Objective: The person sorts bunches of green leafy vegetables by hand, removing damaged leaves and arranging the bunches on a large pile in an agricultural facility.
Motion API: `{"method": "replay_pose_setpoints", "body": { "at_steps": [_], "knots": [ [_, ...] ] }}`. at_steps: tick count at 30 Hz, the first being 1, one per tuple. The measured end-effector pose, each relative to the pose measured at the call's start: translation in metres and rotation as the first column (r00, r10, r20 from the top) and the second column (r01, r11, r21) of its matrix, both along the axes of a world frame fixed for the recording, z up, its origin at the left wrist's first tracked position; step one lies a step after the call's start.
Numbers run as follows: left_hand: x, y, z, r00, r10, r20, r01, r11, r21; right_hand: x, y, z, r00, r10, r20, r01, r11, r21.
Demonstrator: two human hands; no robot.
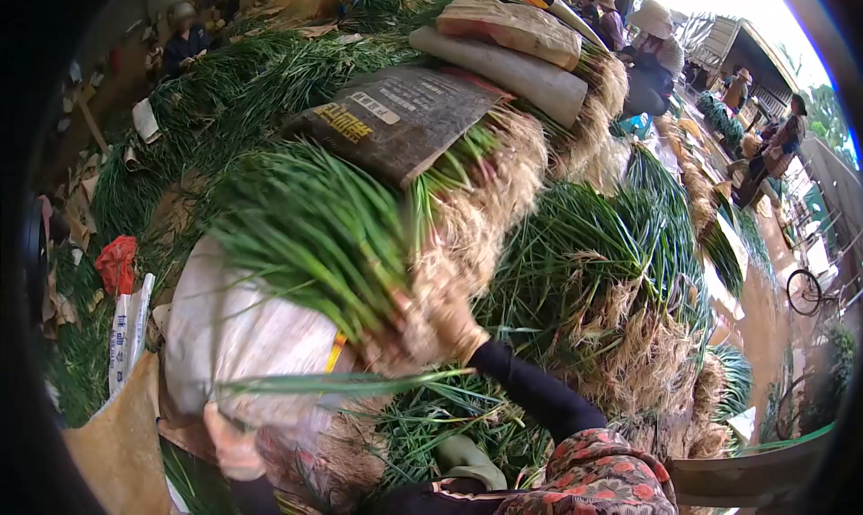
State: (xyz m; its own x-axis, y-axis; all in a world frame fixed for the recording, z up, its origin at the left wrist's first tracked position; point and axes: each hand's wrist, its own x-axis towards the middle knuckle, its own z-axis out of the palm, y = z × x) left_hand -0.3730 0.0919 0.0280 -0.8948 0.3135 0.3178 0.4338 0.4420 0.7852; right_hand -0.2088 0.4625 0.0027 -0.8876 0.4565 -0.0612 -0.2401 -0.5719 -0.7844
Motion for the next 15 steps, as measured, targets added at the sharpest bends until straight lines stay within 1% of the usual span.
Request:
{"method": "replay_pose_setpoints", "body": {
  "at_steps": [1,2,3,4,5,6,7,8,9,10,11,12,13,14,15],
  "knots": [
    [0.006,-0.018,0.003,0.987,0.063,0.151,-0.082,0.989,0.126,0.002,-0.014,-0.023,0.993,0.033,0.113,-0.065,0.953,0.295],
    [0.012,-0.037,0.007,0.949,0.114,0.294,-0.191,0.949,0.252,0.006,-0.03,-0.048,0.973,0.028,0.231,-0.155,0.821,0.55],
    [0.011,-0.063,0.011,0.927,0.087,0.364,-0.197,0.941,0.277,0.012,-0.056,-0.063,0.967,-0.079,0.241,-0.164,0.531,0.832],
    [0.011,-0.089,0.015,0.9,0.061,0.432,-0.207,0.932,0.299,0.017,-0.082,-0.077,0.955,-0.23,0.189,-0.155,0.16,0.975],
    [0.013,-0.121,0.016,0.97,0.057,0.236,-0.094,0.985,0.146,0.019,-0.11,-0.077,0.956,-0.271,0.109,-0.137,-0.086,0.987],
    [0.01,-0.141,0.02,0.95,0.11,0.291,-0.13,0.99,0.05,0.02,-0.138,-0.076,0.951,-0.309,0.003,-0.109,-0.326,0.939],
    [0.008,-0.161,0.025,0.926,0.171,0.338,-0.164,0.985,-0.051,0.013,-0.157,-0.075,0.962,-0.258,0.095,-0.122,-0.091,0.988],
    [0.006,-0.174,0.036,0.895,0.237,0.377,-0.192,0.969,-0.153,0.006,-0.177,-0.076,0.966,-0.204,0.16,-0.131,0.151,0.98],
    [0.008,-0.187,0.038,0.941,0.266,0.212,-0.204,0.94,-0.273,0.003,-0.191,-0.079,0.969,-0.09,0.232,-0.141,0.57,0.809],
    [0.017,-0.188,0.039,0.963,0.257,-0.074,-0.264,0.865,-0.426,0.004,-0.182,-0.076,0.983,-0.083,0.166,-0.157,0.097,0.983],
    [0.031,-0.188,0.041,0.93,0.24,-0.277,-0.357,0.769,-0.531,0.005,-0.174,-0.071,0.997,-0.081,0.005,-0.035,-0.381,0.924],
    [0.054,-0.176,0.052,0.876,0.25,-0.413,-0.46,0.69,-0.559,0.006,-0.159,-0.085,0.999,0.005,0.036,-0.035,-0.18,0.983],
    [0.048,-0.198,0.043,0.943,0.33,0.049,-0.294,0.892,-0.343,0.007,-0.144,-0.099,0.995,0.092,0.045,-0.048,0.029,0.998],
    [0.042,-0.219,0.036,0.792,0.177,0.584,-0.441,0.828,0.347,0.013,-0.114,-0.088,0.969,0.071,0.238,-0.242,0.059,0.968],
    [0.036,-0.24,0.028,0.595,0.075,0.8,-0.726,0.478,0.495,0.02,-0.083,-0.09,0.947,0.092,0.308,-0.318,0.134,0.939]
  ]
}}
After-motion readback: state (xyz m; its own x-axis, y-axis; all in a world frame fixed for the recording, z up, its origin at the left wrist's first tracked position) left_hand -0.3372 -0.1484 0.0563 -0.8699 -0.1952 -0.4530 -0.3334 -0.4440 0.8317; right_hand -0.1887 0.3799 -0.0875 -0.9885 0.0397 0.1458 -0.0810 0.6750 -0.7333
